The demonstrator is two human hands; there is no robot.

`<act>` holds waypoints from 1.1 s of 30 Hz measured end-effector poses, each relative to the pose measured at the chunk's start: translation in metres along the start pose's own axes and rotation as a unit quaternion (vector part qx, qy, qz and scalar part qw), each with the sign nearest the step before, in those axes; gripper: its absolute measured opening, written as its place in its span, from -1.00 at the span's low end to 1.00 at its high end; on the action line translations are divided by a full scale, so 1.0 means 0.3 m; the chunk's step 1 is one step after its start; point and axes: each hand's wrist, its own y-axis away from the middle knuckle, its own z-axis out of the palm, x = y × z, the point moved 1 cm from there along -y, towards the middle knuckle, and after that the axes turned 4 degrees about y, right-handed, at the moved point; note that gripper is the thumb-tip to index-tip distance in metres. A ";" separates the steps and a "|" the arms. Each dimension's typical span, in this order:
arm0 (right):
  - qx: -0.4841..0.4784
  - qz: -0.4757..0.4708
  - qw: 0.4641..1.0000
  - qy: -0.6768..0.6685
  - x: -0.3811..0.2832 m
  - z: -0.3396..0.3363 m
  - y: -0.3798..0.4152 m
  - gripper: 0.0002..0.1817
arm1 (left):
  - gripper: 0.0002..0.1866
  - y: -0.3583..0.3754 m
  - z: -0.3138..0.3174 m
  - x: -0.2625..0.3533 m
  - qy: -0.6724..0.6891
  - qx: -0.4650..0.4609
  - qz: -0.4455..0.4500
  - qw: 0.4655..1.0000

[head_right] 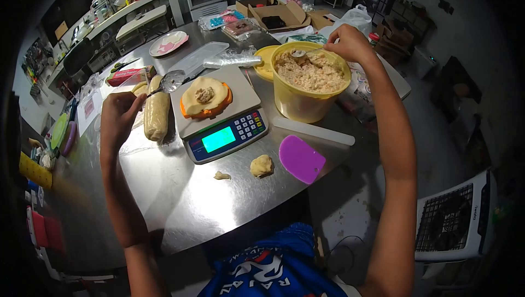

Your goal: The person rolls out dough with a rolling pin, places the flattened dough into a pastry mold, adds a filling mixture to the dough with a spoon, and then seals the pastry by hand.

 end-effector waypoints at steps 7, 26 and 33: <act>0.035 -0.037 0.991 -0.127 0.092 0.057 -0.006 -0.75 | -0.57 0.003 -0.053 -0.016 -0.007 0.038 -0.011 0.999; 0.138 -0.197 0.960 -0.143 -0.545 0.105 0.173 -0.83 | -0.61 -0.001 0.050 -0.073 -0.015 0.096 0.025 0.995; 0.143 -0.221 0.961 -0.085 -0.620 0.182 0.182 -0.84 | -0.64 -0.002 0.122 -0.065 -0.087 0.129 0.115 0.981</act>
